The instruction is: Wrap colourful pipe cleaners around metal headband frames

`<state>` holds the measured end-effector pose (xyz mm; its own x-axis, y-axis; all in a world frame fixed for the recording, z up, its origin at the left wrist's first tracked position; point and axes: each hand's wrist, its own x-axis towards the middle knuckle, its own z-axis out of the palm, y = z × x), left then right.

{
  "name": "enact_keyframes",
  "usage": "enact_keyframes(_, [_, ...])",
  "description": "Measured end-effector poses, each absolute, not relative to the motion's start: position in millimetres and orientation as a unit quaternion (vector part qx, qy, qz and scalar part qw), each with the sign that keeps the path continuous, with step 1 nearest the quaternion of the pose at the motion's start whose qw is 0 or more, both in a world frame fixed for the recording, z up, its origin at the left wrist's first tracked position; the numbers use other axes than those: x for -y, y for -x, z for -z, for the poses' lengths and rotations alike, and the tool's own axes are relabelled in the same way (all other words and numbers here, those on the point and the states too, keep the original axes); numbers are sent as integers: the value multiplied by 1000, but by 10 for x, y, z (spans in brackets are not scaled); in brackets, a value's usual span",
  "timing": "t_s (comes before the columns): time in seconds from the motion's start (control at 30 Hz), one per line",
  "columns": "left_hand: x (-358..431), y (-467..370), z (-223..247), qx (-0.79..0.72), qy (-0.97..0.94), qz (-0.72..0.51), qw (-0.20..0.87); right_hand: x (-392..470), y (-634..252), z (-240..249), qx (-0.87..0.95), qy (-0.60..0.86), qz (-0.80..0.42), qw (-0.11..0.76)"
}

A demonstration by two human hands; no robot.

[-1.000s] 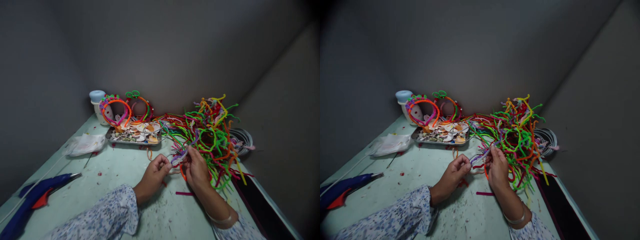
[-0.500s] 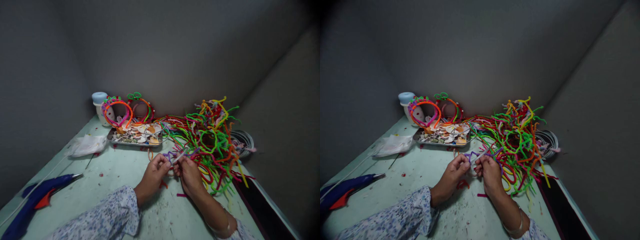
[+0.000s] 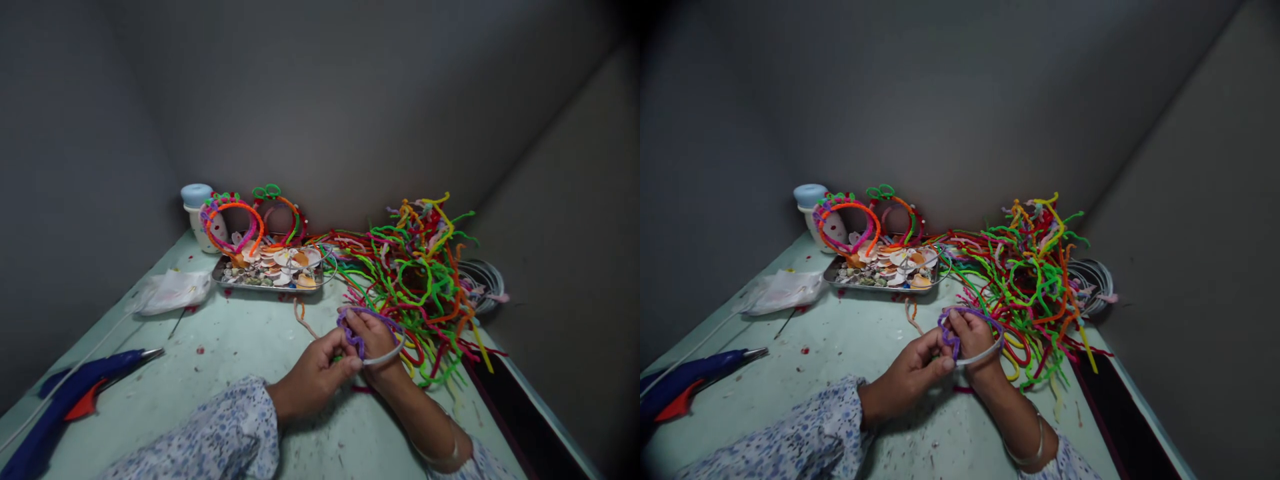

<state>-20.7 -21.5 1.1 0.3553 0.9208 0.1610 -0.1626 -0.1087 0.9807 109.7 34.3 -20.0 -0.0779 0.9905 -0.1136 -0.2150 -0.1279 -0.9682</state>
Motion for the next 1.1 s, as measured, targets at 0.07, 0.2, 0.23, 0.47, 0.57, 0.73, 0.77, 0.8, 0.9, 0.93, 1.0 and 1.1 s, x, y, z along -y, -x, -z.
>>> enact_keyframes(0.07, [221,208,-3,-327,-584,-461,583,-348,-1108,199,443,456,-591,496])
enact_keyframes(0.2, [229,216,8,-326,-587,-459,582,-341,-1121,191,489,459,-556,491])
enact_keyframes(0.23, [231,218,7,-325,-588,-459,581,-339,-1121,193,504,462,-541,490])
enact_keyframes(0.47, [238,219,-18,-326,-593,-467,569,-296,-1110,213,581,478,-459,472])
enact_keyframes(0.57, [232,222,-24,-320,-581,-483,572,-262,-1107,198,609,469,-445,460])
enact_keyframes(0.73, [227,225,-32,-324,-559,-497,580,-237,-1099,205,641,472,-426,430])
enact_keyframes(0.77, [227,224,-31,-323,-554,-498,583,-234,-1099,196,643,475,-422,427])
enact_keyframes(0.8, [227,222,-29,-323,-548,-500,588,-229,-1099,179,642,479,-419,427])
enact_keyframes(0.9, [215,221,-25,-336,-517,-499,609,-216,-1101,90,611,493,-419,456])
enact_keyframes(0.93, [206,224,-28,-346,-504,-497,616,-214,-1101,59,597,495,-424,467])
enact_keyframes(1.0, [178,237,-42,-357,-480,-504,622,-217,-1098,19,550,511,-447,487])
enact_keyframes(1.1, [117,270,-74,-360,-445,-540,617,-212,-1086,28,487,517,-486,509])
